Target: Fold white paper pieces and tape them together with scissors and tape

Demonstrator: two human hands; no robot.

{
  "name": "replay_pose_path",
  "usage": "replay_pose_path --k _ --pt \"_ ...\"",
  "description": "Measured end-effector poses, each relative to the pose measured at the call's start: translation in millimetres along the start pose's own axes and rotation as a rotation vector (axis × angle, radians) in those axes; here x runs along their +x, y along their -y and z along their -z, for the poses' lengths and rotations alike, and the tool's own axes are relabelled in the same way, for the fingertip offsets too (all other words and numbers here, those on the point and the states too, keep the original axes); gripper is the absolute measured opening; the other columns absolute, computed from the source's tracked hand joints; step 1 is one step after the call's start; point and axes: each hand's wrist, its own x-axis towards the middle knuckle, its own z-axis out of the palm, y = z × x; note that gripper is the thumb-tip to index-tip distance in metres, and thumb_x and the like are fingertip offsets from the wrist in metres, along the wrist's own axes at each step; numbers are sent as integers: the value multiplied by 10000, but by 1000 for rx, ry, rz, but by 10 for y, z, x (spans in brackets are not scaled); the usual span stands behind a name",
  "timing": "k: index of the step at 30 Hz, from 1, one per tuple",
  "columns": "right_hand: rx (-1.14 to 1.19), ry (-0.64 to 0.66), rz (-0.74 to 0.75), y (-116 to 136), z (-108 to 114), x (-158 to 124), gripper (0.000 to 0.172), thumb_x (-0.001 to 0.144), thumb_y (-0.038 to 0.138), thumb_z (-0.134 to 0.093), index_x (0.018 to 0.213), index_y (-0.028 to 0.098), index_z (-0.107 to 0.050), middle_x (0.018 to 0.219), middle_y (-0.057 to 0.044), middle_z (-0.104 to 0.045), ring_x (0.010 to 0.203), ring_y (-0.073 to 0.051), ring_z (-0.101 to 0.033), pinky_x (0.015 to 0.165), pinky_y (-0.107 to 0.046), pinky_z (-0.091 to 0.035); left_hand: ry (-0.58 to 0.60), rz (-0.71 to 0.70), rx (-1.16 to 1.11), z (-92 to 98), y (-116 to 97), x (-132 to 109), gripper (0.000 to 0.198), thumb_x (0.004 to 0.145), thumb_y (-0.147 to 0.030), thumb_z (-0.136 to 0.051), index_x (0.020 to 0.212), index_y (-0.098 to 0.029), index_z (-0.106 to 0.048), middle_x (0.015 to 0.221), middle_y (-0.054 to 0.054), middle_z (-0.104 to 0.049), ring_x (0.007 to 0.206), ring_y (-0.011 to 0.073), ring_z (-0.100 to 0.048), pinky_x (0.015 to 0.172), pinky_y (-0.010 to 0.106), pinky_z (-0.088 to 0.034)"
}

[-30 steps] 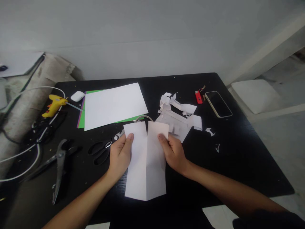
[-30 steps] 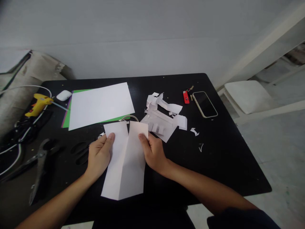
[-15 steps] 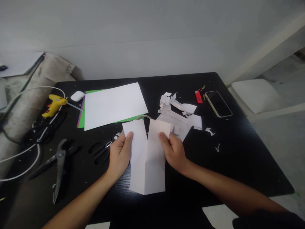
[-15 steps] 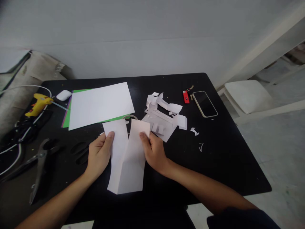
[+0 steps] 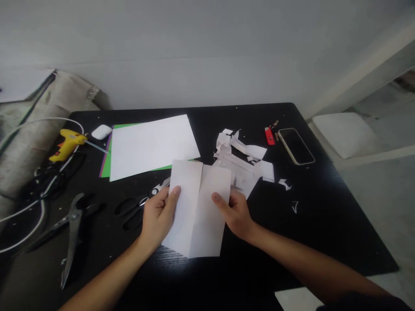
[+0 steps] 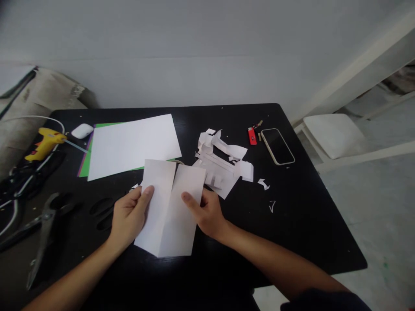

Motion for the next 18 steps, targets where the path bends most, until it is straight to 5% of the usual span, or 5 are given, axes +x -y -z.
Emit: replay_pose_path --k 18 --pt "-219 -31 -53 -42 -1 -46 541 990 616 -558 665 187 -620 615 -19 -580 592 -172 -556 527 -278 -430 -22 -11 -75 -69 49 -88 365 1053 -411 -522 742 -223 -491 577 -58 -392 540 124 -364 504 267 -297"
